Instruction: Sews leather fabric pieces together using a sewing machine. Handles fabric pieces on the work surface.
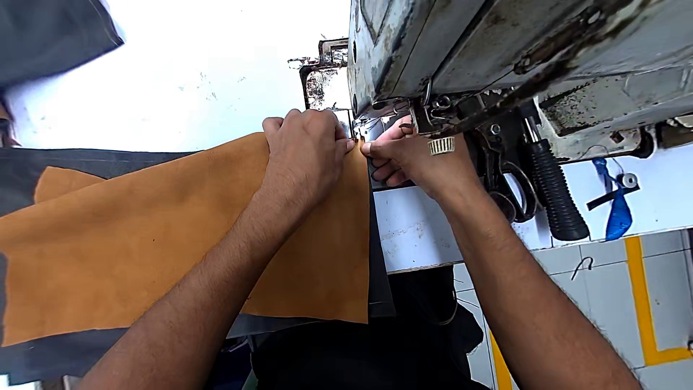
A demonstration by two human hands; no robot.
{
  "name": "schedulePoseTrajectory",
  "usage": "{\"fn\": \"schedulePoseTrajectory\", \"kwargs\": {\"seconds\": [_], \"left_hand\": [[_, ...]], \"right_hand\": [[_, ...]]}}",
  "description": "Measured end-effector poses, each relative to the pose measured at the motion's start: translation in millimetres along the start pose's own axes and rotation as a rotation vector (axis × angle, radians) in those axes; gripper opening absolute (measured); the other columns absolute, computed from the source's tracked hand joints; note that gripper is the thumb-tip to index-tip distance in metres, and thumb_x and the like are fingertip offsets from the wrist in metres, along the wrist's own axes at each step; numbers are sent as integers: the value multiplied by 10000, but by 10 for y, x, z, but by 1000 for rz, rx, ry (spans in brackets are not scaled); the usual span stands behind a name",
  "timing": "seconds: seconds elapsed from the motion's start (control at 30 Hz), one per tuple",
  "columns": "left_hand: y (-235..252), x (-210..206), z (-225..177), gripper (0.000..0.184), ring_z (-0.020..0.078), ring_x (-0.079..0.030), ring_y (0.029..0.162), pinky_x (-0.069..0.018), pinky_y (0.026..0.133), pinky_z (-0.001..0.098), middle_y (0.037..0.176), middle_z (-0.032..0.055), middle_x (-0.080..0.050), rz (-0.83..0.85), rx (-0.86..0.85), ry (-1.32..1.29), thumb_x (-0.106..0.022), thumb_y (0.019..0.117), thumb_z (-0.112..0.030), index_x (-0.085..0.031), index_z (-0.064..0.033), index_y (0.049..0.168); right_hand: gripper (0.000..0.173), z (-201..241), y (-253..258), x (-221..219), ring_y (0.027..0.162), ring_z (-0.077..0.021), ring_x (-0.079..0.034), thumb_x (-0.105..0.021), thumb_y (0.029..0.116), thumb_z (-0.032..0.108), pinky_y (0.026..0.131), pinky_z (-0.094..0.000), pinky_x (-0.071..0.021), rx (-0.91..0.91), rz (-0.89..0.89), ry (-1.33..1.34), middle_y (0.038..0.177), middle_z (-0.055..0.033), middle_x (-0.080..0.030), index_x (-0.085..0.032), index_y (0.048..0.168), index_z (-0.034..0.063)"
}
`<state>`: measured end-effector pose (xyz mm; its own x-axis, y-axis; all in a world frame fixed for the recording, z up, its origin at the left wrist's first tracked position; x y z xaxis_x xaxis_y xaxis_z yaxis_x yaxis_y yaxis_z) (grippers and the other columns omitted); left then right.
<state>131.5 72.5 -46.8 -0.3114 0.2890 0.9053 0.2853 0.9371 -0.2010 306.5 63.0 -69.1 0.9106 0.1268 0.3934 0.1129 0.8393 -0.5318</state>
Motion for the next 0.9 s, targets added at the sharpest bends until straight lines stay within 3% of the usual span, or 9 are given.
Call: {"fn": "schedulePoseTrajectory", "kwargs": {"seconds": [0.4,0.47,0.53,0.57,0.63,0.7,0.77,0.83,0.9], "left_hand": [[94,47,-29,247,330,-655,1030,-402,942,622,975,110,-714,-38,61,-28,-703,959,-376,-735,-131,962],[-19,-44,-44,200,352,-648,1017,-413,931,605,972,127,-709,-228,-32,-19,-708,946,-304,-723,-105,948],[-199,-173,-37,149,359,-654,1061,-467,935,548,1055,153,-710,-388,-234,-18,-616,999,-170,-712,-56,1000],[-271,-228,-14,190,314,-666,1122,-510,974,477,1123,131,-726,-378,-312,-31,-566,1024,-128,-741,-60,1049],[-388,-313,29,294,262,-610,1294,-479,1105,388,1291,113,-696,-256,-405,-5,-468,1065,-90,-727,-55,1201],[-443,-328,34,337,267,-546,1384,-425,1175,395,1395,124,-641,-182,-434,81,-423,1083,-90,-657,-35,1320],[-475,-310,26,376,280,-518,1408,-405,1186,414,1459,137,-589,-144,-427,142,-403,1079,-74,-595,-26,1399],[-489,-303,36,407,287,-502,1420,-404,1185,425,1482,150,-563,-125,-416,160,-397,1070,-47,-562,-32,1442],[-482,-286,41,407,271,-488,1434,-402,1187,426,1497,139,-548,-98,-407,164,-394,1071,-50,-564,-56,1441]], "right_hand": [[155,32,97,25,531,-145,-716,-806,887,157,445,-274,-593,43,-19,52,712,-62,-751,-698,885,45],[162,30,85,25,529,-144,-715,-811,885,155,444,-277,-593,59,-28,55,716,-61,-753,-690,868,50],[156,32,83,19,509,-142,-706,-802,891,151,433,-278,-587,71,-33,45,699,-60,-747,-687,864,49],[153,35,89,19,494,-140,-697,-799,890,154,424,-276,-581,76,-40,28,685,-56,-741,-688,861,54],[169,19,72,37,469,-123,-674,-819,869,186,405,-266,-557,113,-73,-54,664,-36,-729,-696,844,73],[207,-12,28,87,544,-72,-673,-849,822,263,490,-258,-565,274,-188,-248,718,13,-731,-700,844,121],[293,-76,-40,119,770,-118,-678,-829,801,291,715,-327,-579,556,-342,-379,894,-34,-703,-710,971,83],[404,-119,0,87,835,-186,-643,-784,860,376,764,-381,-539,676,-347,-460,995,-111,-661,-695,1053,33],[351,-182,109,36,830,-193,-661,-764,875,374,762,-392,-533,723,-346,-474,968,-107,-691,-725,1012,53]]}}
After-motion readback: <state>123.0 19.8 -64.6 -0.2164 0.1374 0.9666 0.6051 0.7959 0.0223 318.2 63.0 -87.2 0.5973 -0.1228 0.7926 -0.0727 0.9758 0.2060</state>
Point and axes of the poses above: each hand's wrist, its own y-axis towards the middle knuckle, its own x-axis out of the back of the hand, z = x × y, the point moved 1 cm from there along y, towards the middle knuckle
